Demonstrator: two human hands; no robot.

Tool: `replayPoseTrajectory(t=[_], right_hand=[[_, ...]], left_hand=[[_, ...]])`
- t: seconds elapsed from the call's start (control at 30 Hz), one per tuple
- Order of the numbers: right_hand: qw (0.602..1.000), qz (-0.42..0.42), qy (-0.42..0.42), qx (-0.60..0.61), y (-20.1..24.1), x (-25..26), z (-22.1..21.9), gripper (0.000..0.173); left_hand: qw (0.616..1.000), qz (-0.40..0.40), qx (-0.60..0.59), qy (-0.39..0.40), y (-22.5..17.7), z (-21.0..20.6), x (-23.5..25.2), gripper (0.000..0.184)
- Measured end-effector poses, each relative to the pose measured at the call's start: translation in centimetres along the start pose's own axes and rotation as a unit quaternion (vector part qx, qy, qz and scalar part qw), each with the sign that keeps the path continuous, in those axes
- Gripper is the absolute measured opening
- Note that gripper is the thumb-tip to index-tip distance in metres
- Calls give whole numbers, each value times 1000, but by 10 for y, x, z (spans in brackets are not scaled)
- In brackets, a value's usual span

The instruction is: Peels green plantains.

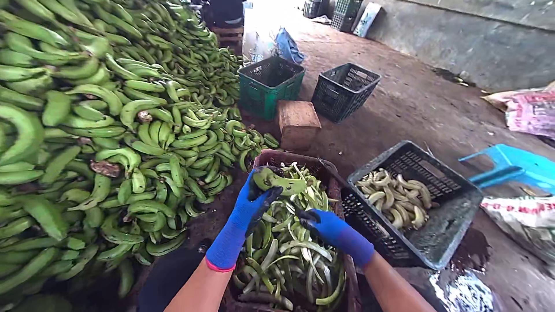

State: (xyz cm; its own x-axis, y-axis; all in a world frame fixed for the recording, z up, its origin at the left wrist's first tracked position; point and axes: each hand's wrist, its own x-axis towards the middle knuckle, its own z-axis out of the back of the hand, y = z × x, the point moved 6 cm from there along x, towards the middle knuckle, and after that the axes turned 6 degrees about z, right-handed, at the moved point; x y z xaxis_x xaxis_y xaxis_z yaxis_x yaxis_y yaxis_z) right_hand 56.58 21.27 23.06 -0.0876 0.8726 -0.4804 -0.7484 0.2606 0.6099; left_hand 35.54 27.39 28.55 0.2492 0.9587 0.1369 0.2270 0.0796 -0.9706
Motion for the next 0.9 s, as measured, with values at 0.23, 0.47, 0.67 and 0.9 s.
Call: replayPoseTrajectory(t=[0.23, 0.47, 0.67, 0.9], right_hand=[[942, 282, -182, 11, 16, -23, 14, 55], [844, 450, -267, -114, 37, -36, 6, 40], [839, 455, -263, -144, 52, -39, 10, 37], [876, 230, -399, -146, 29, -16, 79, 46]], left_hand=[[994, 108, 4, 20, 6, 9, 16, 58], [995, 93, -2, -23, 13, 5, 17, 45], [995, 96, 25, -14, 10, 9, 18, 45], [979, 181, -7, 89, 23, -18, -5, 45]])
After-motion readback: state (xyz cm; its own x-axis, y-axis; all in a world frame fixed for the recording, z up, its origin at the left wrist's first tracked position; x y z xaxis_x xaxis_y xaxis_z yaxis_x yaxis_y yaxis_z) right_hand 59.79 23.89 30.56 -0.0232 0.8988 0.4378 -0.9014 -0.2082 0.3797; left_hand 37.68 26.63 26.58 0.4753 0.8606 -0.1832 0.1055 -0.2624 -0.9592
